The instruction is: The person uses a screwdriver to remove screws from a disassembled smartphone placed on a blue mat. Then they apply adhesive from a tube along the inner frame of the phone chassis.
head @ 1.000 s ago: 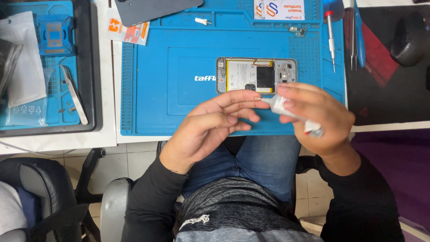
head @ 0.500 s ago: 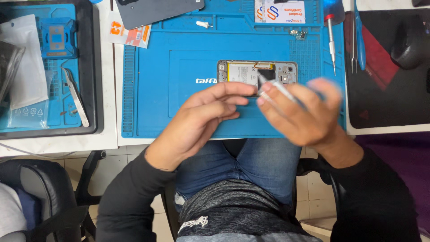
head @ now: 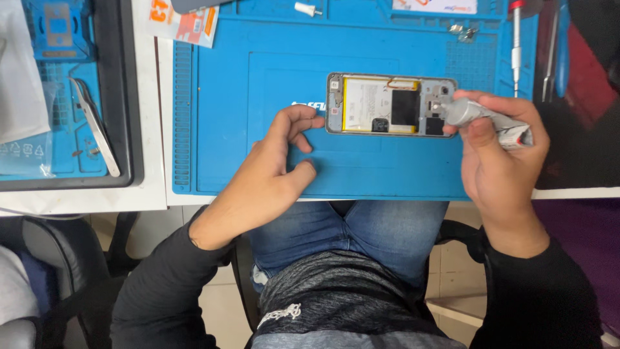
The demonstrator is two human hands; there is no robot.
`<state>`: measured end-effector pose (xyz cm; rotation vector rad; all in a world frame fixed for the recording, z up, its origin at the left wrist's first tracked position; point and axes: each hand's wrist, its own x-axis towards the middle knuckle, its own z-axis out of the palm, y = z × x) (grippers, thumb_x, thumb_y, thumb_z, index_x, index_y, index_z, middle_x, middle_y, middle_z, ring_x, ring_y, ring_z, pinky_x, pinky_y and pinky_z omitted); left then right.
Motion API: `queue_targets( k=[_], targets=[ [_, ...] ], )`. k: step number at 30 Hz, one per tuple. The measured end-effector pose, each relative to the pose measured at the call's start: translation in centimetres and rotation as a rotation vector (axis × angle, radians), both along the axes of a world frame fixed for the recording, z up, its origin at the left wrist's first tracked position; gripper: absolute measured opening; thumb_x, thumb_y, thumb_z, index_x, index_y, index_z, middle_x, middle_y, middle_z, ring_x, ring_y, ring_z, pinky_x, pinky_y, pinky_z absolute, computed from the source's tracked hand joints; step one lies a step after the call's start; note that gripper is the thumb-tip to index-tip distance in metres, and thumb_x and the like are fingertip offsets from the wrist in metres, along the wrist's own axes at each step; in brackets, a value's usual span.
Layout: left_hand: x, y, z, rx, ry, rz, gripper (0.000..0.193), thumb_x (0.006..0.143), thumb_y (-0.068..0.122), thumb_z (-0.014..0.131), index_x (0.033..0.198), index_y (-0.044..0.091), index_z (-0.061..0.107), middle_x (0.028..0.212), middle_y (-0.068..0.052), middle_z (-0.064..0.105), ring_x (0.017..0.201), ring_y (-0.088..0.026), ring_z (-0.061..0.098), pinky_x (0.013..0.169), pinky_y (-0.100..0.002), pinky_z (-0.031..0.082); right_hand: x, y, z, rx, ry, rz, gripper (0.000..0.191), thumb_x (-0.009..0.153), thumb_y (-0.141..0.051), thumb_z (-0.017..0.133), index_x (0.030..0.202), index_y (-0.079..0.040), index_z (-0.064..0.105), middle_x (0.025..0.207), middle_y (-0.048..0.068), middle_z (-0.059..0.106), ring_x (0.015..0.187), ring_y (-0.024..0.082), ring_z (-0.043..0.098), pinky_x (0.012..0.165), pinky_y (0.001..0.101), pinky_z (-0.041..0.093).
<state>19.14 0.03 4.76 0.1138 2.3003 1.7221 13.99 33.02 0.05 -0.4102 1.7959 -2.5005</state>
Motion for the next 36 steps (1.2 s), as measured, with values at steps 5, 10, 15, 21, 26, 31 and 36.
queue_targets(
  k=[5, 10, 15, 21, 26, 31, 36],
  targets=[
    [-0.3, -0.5, 0.9, 0.033, -0.004, -0.063, 0.070, 0.084, 0.005, 0.057, 0.148, 0.001, 0.031, 0.148, -0.013, 0.057, 0.112, -0.020, 0.062, 0.068, -0.034, 0.054, -0.8, -0.9, 2.8, 0.310, 0.130, -0.024, 0.021, 0.109, -0.017, 0.070, 0.124, -0.005, 0.062, 0.125, 0.018, 0.069, 0.108, 0.022, 0.070, 0.096, 0.0320, 0.060],
    [-1.6, -2.4, 1.6, -0.242, 0.315, -0.179, 0.081, 0.089, 0.005, 0.064, 0.156, 0.001, 0.020, 0.154, -0.015, 0.054, 0.124, -0.028, 0.056, 0.108, -0.047, 0.033, -3.1, -3.6, 5.3, 0.644, 0.407, 0.243, 0.023, 0.098, -0.012, 0.069, 0.119, -0.005, 0.061, 0.118, 0.014, 0.070, 0.111, 0.024, 0.072, 0.092, 0.0314, 0.064],
    [-1.4, -2.1, 0.9, -0.226, 0.365, -0.269, 0.081, 0.090, 0.001, 0.060, 0.158, 0.004, 0.017, 0.156, -0.011, 0.056, 0.135, -0.030, 0.052, 0.110, -0.044, 0.032, -4.5, -7.1, 5.1, 0.883, 0.614, 0.419, 0.029, 0.088, -0.006, 0.080, 0.115, -0.004, 0.068, 0.119, 0.012, 0.074, 0.111, 0.024, 0.075, 0.093, 0.0325, 0.064],
    [-3.1, -2.4, 0.8, -0.238, 0.399, -0.363, 0.082, 0.085, -0.007, 0.054, 0.157, 0.005, 0.016, 0.150, -0.013, 0.059, 0.126, -0.031, 0.060, 0.101, -0.045, 0.040, -4.6, -8.0, 4.7, 0.896, 0.608, 0.457, 0.031, 0.085, -0.005, 0.082, 0.113, -0.004, 0.069, 0.118, 0.010, 0.075, 0.109, 0.023, 0.075, 0.090, 0.0307, 0.065],
    [-6.7, -3.4, 0.8, -0.095, 0.279, -0.452, 0.079, 0.084, -0.011, 0.048, 0.155, 0.005, 0.018, 0.144, -0.009, 0.065, 0.092, -0.027, 0.070, 0.086, -0.039, 0.057, -4.3, -7.9, 4.6, 0.906, 0.610, 0.472, 0.031, 0.085, 0.000, 0.081, 0.114, -0.003, 0.069, 0.120, 0.010, 0.074, 0.108, 0.022, 0.075, 0.087, 0.0267, 0.065],
    [-6.6, -2.7, -0.3, -0.164, 0.370, -0.433, 0.081, 0.085, -0.012, 0.053, 0.157, 0.007, 0.022, 0.137, -0.002, 0.072, 0.085, -0.020, 0.071, 0.093, -0.038, 0.045, -3.8, -7.9, 4.8, 0.929, 0.627, 0.463, 0.036, 0.082, 0.005, 0.079, 0.115, -0.002, 0.068, 0.121, 0.010, 0.073, 0.111, 0.022, 0.074, 0.092, 0.0286, 0.064],
    [-6.4, -3.2, -0.7, -0.117, 0.339, -0.425, 0.082, 0.083, -0.014, 0.049, 0.157, 0.008, 0.024, 0.133, 0.001, 0.073, 0.089, -0.019, 0.070, 0.098, -0.035, 0.041, -3.8, -8.0, 5.1, 0.916, 0.611, 0.494, 0.038, 0.080, 0.008, 0.078, 0.115, -0.002, 0.068, 0.122, 0.010, 0.073, 0.112, 0.022, 0.073, 0.093, 0.0299, 0.064]
  ],
)
